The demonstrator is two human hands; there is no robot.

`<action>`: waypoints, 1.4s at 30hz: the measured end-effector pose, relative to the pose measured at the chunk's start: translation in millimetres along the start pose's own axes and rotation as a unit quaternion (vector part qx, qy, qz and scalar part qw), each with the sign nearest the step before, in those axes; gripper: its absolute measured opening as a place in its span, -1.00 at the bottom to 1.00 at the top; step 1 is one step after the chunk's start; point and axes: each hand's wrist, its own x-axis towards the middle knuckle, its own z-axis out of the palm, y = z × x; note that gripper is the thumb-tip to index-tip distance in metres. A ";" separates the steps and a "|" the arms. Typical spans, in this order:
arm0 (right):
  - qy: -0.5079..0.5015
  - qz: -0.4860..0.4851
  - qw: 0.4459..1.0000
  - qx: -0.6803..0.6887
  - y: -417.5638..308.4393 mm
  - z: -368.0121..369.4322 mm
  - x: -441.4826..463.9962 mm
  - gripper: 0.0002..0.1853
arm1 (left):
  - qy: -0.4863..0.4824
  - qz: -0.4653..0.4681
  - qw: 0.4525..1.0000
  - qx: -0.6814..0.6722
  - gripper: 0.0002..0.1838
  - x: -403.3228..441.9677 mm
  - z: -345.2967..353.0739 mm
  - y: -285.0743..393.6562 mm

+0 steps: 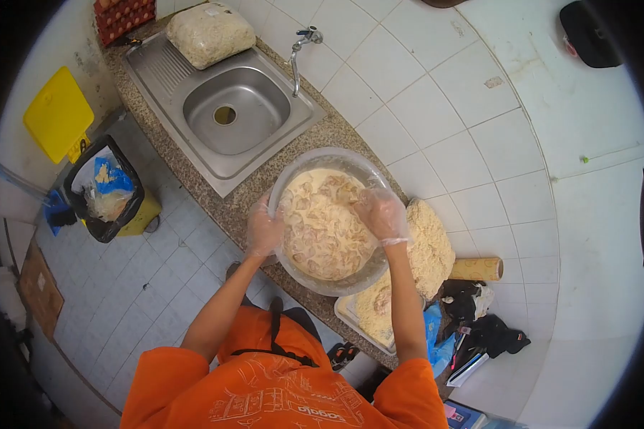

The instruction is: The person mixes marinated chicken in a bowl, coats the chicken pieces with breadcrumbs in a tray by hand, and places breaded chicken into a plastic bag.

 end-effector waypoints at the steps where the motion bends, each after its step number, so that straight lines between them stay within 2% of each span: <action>1: 0.003 0.020 1.000 0.007 -5.1 1.1 -4.6 -0.71 | 0.002 0.002 1.000 0.003 -0.53 -0.4 -0.6 0.3; 4: -0.064 -0.016 0.996 -0.054 -10.0 66.3 -26.8 -0.70 | -0.019 -0.018 0.997 -0.076 -0.52 1.9 0.6 -1.9; 6: -0.021 -0.075 0.996 -0.041 -2.0 128.7 -50.6 -0.68 | -0.010 0.005 0.998 -0.057 -0.52 1.5 2.4 -5.4; 7: 0.001 -0.106 0.994 -0.033 -5.4 136.7 -52.2 -0.67 | -0.004 0.017 0.999 -0.047 -0.52 2.4 2.5 -6.5; 8: -0.011 -0.054 0.998 -0.034 -2.1 142.0 -47.6 -0.67 | -0.002 0.006 1.000 -0.025 -0.52 5.0 2.9 -7.6; 9: -0.026 -0.002 0.999 -0.034 -5.5 136.0 -39.5 -0.67 | 0.001 -0.008 1.000 -0.002 -0.53 4.9 3.3 -9.2; 11: -0.020 0.043 0.999 -0.001 -11.1 107.0 -30.1 -0.67 | 0.001 -0.027 1.000 0.012 -0.53 -2.6 3.5 -11.8; 13: 0.038 0.034 0.997 0.061 1.5 55.6 -15.8 -0.67 | -0.004 -0.022 1.000 -0.006 -0.52 -0.8 4.2 -7.9; 16: 0.033 0.058 0.994 0.089 17.1 -1.2 -8.2 -0.68 | -0.009 -0.042 0.999 -0.028 -0.50 -7.3 2.0 6.1; 19: 0.049 0.123 0.969 0.210 28.0 -46.8 -29.7 -0.67 | 0.030 -0.025 0.998 0.055 -0.49 -4.3 11.0 -15.7; 25: 0.067 0.170 0.952 0.245 65.1 -116.2 -112.4 -0.75 | 0.026 -0.035 0.999 0.000 -0.47 -14.6 14.3 -4.8; 28: 0.028 0.232 0.954 0.190 75.6 -130.8 -150.4 -0.74 | 0.026 -0.012 0.999 0.025 -0.48 -7.7 15.0 -16.6; 31: 0.027 0.184 0.983 0.015 82.6 -127.3 -183.5 -0.69 | 0.042 -0.008 0.994 0.100 -0.47 -13.6 18.3 -6.9; 34: 0.038 0.215 0.976 0.008 72.9 -100.2 -226.2 -0.72 | 0.047 -0.001 0.990 0.134 -0.47 -12.6 17.3 -10.5; 36: -0.128 0.153 0.969 -0.143 84.7 -42.1 -268.2 -0.74 | 0.044 -0.006 0.992 0.115 -0.46 -11.6 17.4 -13.8; 38: -0.225 0.179 0.958 -0.019 78.2 -22.2 -312.0 -0.73 | 0.052 -0.008 0.992 0.115 -0.46 -14.4 18.2 -4.9; 41: -0.256 0.215 0.942 0.033 78.1 -22.3 -327.0 -0.70 | 0.049 -0.011 0.993 0.111 -0.47 -15.9 18.3 -1.6; 42: -0.229 0.220 0.947 0.042 78.4 -26.0 -321.4 -0.69 | 0.047 -0.013 0.993 0.108 -0.47 -15.8 17.8 -2.1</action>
